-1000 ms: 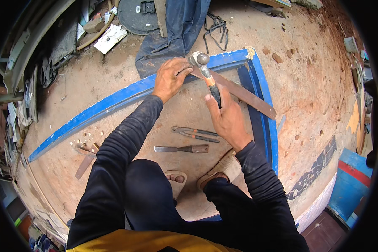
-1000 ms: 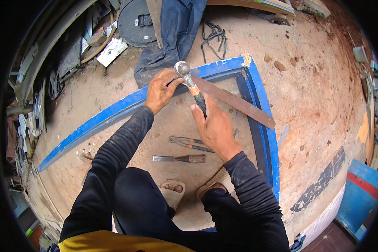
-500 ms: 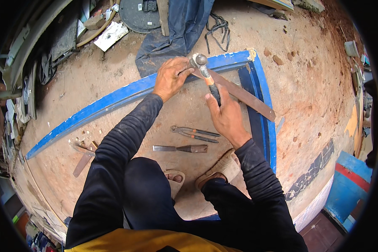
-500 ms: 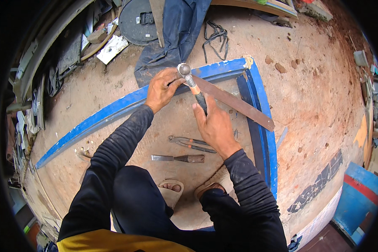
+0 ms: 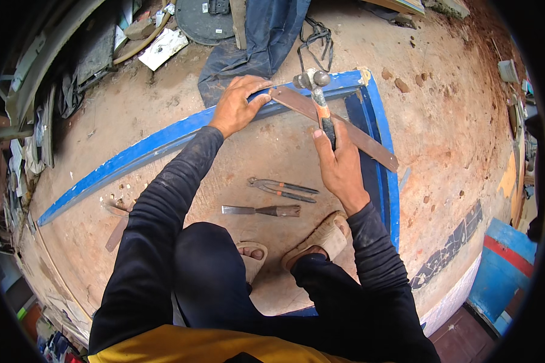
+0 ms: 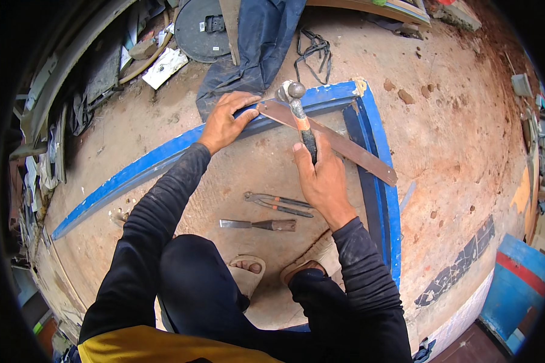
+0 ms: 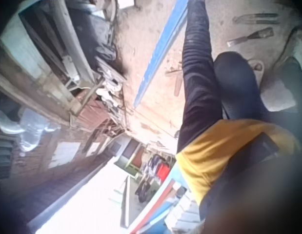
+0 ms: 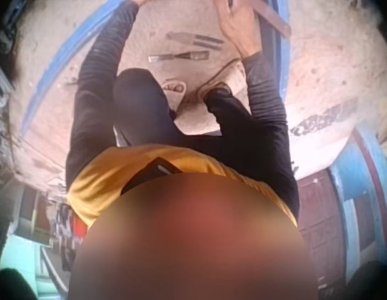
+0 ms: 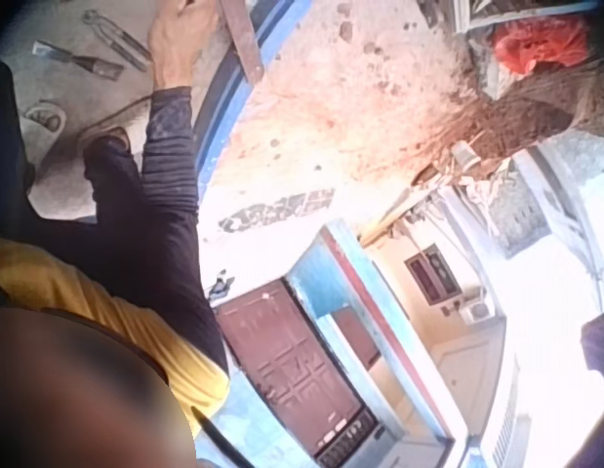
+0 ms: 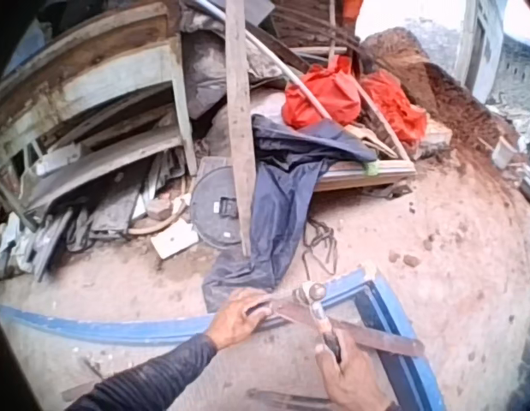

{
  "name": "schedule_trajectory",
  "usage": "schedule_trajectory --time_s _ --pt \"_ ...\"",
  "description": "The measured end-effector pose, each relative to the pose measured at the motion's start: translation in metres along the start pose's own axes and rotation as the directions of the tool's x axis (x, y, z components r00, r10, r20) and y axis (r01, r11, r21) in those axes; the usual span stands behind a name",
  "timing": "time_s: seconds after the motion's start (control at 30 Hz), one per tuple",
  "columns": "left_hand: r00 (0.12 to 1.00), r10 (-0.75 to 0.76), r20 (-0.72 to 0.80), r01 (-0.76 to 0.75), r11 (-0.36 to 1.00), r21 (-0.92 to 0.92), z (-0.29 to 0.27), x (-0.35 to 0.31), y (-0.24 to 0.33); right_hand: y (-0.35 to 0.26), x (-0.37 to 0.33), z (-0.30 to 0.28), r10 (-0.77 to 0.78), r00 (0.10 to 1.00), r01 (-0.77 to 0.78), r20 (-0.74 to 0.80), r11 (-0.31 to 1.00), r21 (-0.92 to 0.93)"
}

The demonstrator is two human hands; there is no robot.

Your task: The person assembles a blue rectangular frame by attaching a wooden strip to its corner. They use a metal file to smooth the wood, then hammer nails into the strip to secure it to the frame.

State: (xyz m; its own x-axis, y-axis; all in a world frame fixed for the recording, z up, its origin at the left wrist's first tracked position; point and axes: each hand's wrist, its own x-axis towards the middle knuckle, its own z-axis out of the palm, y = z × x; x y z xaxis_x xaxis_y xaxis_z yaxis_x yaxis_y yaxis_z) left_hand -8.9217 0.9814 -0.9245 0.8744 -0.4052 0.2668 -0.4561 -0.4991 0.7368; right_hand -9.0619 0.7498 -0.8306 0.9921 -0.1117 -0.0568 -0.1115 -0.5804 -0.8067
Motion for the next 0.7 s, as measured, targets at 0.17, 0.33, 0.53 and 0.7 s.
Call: schedule_trajectory --time_s 0.17,0.33,0.53,0.7 --pt "0.991 -0.107 0.086 0.110 0.993 -0.037 -0.002 0.001 -0.004 0.008 -0.012 0.006 0.067 0.997 -0.068 0.033 0.998 0.016" --pt "0.993 -0.103 0.050 0.103 0.995 -0.006 0.000 -0.001 -0.002 0.005 -0.008 0.013 0.086 0.995 -0.087 0.051 0.996 0.002" --pt "0.993 -0.083 0.084 0.081 0.996 0.028 0.000 -0.001 -0.004 0.000 -0.004 0.014 -0.004 0.999 0.004 0.047 1.000 -0.007" --pt "0.994 -0.071 0.088 0.065 0.996 0.069 0.001 -0.002 -0.007 0.000 0.000 0.019 -0.023 0.999 0.025 0.045 0.999 -0.040"
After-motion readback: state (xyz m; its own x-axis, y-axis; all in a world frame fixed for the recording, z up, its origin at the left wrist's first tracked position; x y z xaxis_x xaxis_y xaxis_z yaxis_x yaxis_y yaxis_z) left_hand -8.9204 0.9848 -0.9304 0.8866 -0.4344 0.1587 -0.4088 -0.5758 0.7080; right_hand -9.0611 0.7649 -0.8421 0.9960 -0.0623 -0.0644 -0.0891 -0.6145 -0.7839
